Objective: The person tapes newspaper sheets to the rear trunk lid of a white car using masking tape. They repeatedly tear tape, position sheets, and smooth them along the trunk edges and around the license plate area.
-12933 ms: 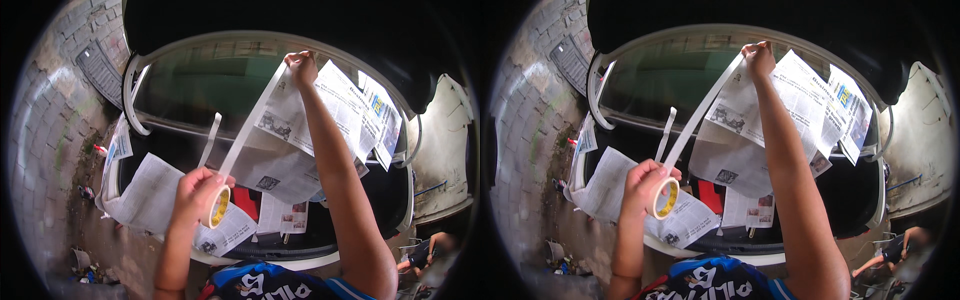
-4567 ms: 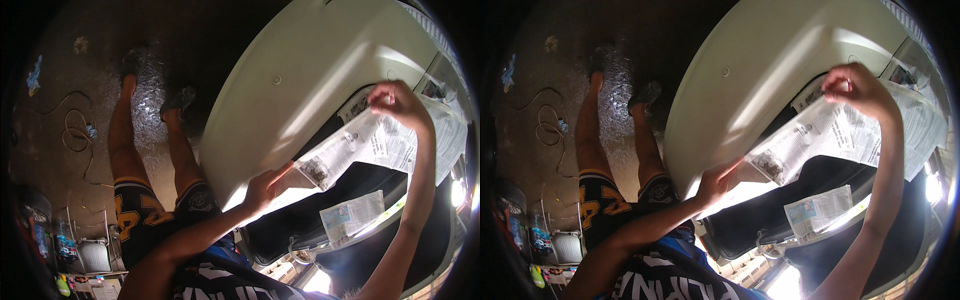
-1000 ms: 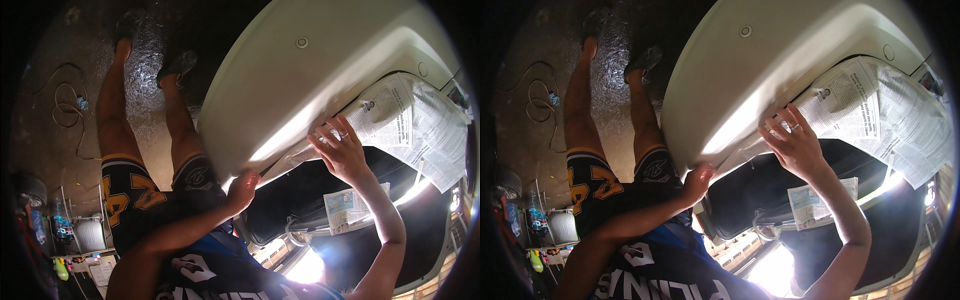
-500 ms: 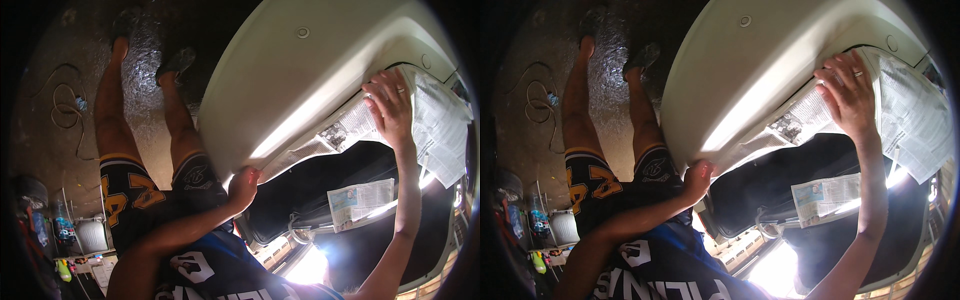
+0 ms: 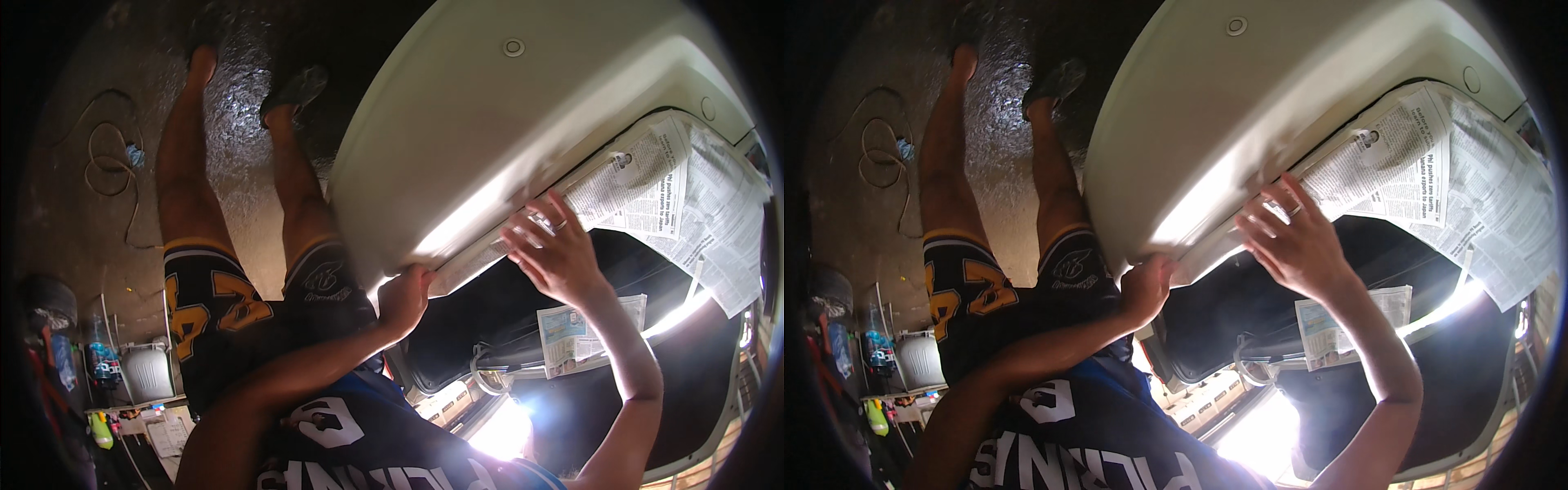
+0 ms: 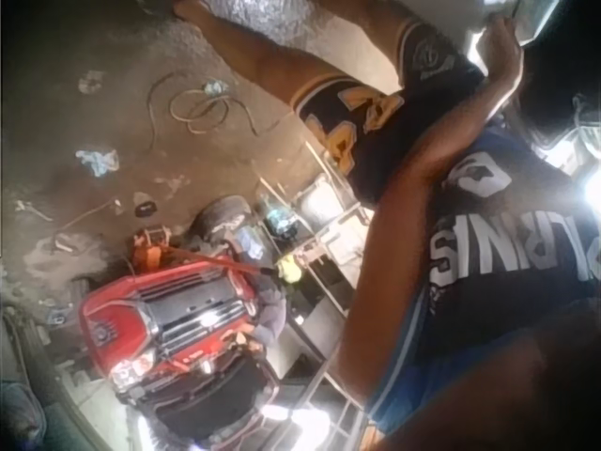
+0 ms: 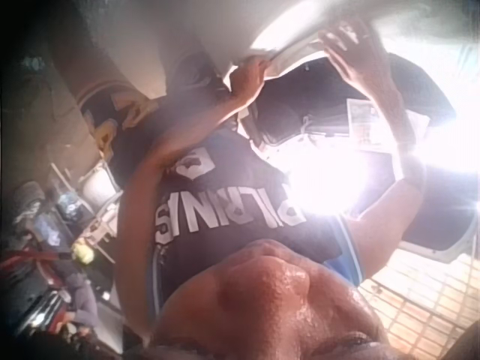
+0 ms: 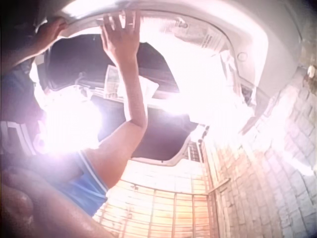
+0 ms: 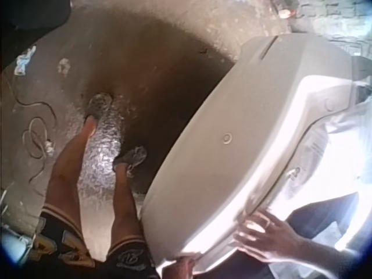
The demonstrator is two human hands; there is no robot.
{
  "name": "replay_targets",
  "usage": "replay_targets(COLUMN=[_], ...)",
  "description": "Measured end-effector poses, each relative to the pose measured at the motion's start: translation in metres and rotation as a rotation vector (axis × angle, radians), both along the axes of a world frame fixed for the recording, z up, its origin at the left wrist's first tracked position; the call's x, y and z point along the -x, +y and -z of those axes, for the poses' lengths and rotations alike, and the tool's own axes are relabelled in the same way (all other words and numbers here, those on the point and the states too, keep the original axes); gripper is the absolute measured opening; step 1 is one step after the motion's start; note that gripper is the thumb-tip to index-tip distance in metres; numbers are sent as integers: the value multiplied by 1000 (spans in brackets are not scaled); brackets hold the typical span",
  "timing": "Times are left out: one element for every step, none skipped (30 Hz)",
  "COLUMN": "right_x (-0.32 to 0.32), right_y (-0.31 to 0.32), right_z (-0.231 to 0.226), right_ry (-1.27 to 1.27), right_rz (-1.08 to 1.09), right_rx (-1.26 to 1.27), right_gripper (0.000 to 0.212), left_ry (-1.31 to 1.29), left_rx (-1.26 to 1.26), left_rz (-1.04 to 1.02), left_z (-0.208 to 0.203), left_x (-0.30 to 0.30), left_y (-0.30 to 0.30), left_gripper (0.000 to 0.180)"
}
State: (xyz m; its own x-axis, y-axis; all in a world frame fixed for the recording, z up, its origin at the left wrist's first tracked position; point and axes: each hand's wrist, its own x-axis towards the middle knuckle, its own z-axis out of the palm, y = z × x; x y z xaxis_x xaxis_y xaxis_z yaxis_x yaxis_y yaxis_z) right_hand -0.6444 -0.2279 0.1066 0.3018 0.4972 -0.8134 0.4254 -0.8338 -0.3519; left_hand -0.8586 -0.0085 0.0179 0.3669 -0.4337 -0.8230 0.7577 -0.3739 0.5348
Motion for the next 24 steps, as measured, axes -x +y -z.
replay_targets(right_x=[8,16,20,24,26,28,29,29,30,30,30,30,29,29,29,29,29,30,32,34,37,40,43,45], right_y=[5,9,12,15,17,19,20,20,20,20,20,19,19,19,19,20,21,22,24,26,28,30,32,32], right_z=[-1,-1,-1,-2,-2,-2,-2,-2,-2,-1,-1,-1,0,0,1,2,3,3,4,4,5,5,5,6], right_ry=[40,15,14,11,9,6,-5,-16,-26,-11,4,19,22,27,45,37,42,48,59,72,77,70,52,43], right_rz=[26,61,49,49,52,71,64,58,51,46,41,35,26,18,2,12,12,12,17,23,38,34,37,30], right_rx=[19,-4,2,10,15,22,29,31,33,45,57,68,74,81,95,87,86,84,79,75,65,60,47,38], right_gripper=[35,36,35,35,34,33,33,32,32,33,34,34,35,35,35,35,34,34,35,36,36,36,35,34], left_ry=[-41,-64,-80,-114,-141,-163,-174,-179,-169,-201,-219,-230,-252,-265,-279,-284,-291,-280,-280,-262,-223,-195,-150,-106], left_rx=[-5,-11,-11,-18,-19,-17,-18,-16,-6,-6,3,14,12,14,17,21,24,41,30,34,39,36,32,27], left_rz=[10,39,71,43,19,-13,16,39,66,56,52,48,66,86,106,108,109,112,109,109,117,79,47,15], left_z=[1,1,2,3,4,5,6,7,7,8,9,10,10,11,12,13,13,13,13,12,10,8,5,3], left_x=[0,1,1,1,1,1,2,3,5,6,8,10,11,12,12,12,11,10,9,8,8,9,10,13], left_y=[0,0,0,0,0,0,-1,-1,-2,-2,-2,-1,0,1,2,3,3,4,4,5,5,7,8,10], left_gripper=[14,15,16,17,17,18,18,18,18,18,18,17,17,17,17,17,17,16,16,16,16,16,16,17])
